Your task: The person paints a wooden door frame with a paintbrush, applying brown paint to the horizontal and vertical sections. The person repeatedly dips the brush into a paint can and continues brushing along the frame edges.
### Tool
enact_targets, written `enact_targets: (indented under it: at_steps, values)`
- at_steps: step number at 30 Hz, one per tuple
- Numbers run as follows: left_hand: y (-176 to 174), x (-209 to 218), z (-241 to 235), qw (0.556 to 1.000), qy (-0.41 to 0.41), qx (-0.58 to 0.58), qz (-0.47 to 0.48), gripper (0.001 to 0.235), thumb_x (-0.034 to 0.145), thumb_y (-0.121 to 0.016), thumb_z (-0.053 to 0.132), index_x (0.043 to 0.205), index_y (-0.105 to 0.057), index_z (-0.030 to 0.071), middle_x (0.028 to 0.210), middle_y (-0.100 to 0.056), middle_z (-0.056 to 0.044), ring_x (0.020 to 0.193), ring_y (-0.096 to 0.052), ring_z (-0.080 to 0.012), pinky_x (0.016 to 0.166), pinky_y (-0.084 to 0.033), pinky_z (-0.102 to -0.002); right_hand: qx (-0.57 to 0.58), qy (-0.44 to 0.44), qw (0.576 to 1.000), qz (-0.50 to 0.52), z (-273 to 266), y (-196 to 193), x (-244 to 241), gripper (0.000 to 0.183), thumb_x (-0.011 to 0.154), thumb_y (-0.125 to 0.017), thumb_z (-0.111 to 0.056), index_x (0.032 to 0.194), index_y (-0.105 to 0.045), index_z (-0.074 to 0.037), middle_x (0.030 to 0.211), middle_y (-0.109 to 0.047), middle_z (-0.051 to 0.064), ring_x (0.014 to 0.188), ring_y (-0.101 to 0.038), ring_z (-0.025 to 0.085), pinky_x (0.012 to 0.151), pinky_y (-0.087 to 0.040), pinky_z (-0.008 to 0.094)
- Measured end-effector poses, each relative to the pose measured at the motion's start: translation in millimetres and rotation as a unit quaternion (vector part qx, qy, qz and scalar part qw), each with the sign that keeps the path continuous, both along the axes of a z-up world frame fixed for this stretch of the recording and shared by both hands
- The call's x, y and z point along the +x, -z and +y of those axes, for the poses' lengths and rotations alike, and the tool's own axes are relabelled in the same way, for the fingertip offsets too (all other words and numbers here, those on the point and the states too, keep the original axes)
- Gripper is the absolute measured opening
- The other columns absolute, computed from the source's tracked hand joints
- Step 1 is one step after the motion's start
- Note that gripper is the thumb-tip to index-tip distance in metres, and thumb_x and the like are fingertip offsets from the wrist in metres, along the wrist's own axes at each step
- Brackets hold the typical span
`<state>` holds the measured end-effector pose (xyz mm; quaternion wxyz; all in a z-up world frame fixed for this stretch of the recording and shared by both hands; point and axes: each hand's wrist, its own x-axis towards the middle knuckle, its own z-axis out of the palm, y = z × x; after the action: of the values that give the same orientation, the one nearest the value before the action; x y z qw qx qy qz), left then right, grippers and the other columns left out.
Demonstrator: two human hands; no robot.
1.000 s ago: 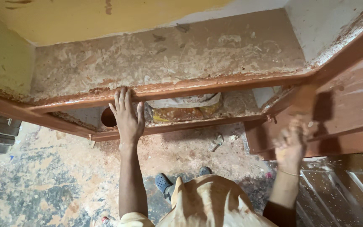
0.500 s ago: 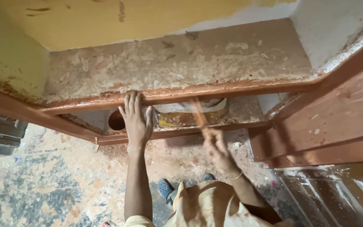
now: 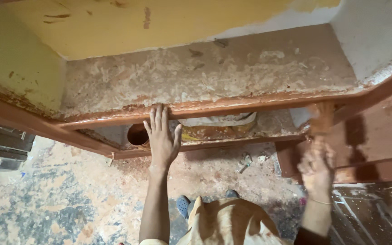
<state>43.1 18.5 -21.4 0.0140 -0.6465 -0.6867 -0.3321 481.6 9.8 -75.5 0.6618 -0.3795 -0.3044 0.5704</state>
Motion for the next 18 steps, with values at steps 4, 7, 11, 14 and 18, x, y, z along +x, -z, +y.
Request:
enact_targets:
  at_steps: [4, 7, 11, 14, 18]
  values:
    - [-0.5, -2.3, -0.1, 0.999, 0.007, -0.022, 0.028, 0.07, 0.103, -0.053, 0.042, 0.157, -0.032, 0.004, 0.165, -0.029, -0.018, 0.155, -0.018, -0.0383, 0.123, -0.009, -0.062, -0.038, 0.168, 0.984, 0.045, 2.0, 2.1, -3.6, 0.019, 0.11, -0.056, -0.025, 0.129, -0.056, -0.026, 0.094, -0.056, -0.01, 0.064, -0.047, 0.002, 0.046, -0.042, 0.016]
    - [-3.7, -6.7, -1.4, 0.999, 0.024, -0.031, 0.033, 0.072, 0.102, -0.053, 0.043, 0.158, -0.03, 0.003, 0.166, -0.027, -0.019, 0.156, -0.017, -0.0387, 0.123, -0.008, -0.062, 0.085, 0.045, 0.995, -0.005, 6.7, 9.0, -58.3, 0.009, 0.12, -0.057, -0.025, 0.116, -0.057, -0.018, 0.08, -0.051, -0.006, 0.063, -0.045, 0.003, 0.046, -0.04, 0.018]
    - [-7.1, -15.4, -7.0, 0.997, 0.058, -0.049, 0.014, 0.074, 0.102, -0.052, 0.043, 0.159, -0.028, 0.003, 0.167, -0.026, -0.019, 0.156, -0.017, -0.0375, 0.124, -0.008, -0.06, 0.083, 0.022, 0.996, -0.023, 2.4, 20.9, -185.0, 0.027, 0.11, -0.054, -0.021, 0.133, -0.041, -0.018, 0.101, -0.053, -0.003, 0.069, -0.05, 0.006, 0.044, -0.042, 0.022]
    - [-10.0, -25.9, -11.2, 0.996, 0.078, -0.035, -0.006, 0.072, 0.103, -0.051, 0.042, 0.16, -0.027, 0.004, 0.168, -0.026, -0.017, 0.158, -0.018, -0.0334, 0.126, -0.006, -0.057, 0.066, -0.053, 0.996, -0.005, -23.6, 12.4, -247.5, 0.04, 0.109, -0.05, -0.024, 0.144, -0.035, -0.015, 0.086, -0.047, -0.002, 0.061, -0.043, 0.005, 0.045, -0.038, 0.019]
    - [-6.9, -41.7, -18.5, 0.998, 0.056, 0.009, -0.023, 0.069, 0.104, -0.049, 0.039, 0.16, -0.025, 0.005, 0.17, -0.022, -0.013, 0.158, -0.014, -0.0308, 0.128, -0.001, -0.053, 0.04, -0.155, 0.987, -0.031, -48.7, 8.3, -274.3, 0.041, 0.108, -0.044, -0.022, 0.147, -0.033, -0.015, 0.08, -0.044, -0.002, 0.056, -0.039, 0.005, 0.044, -0.037, 0.018]
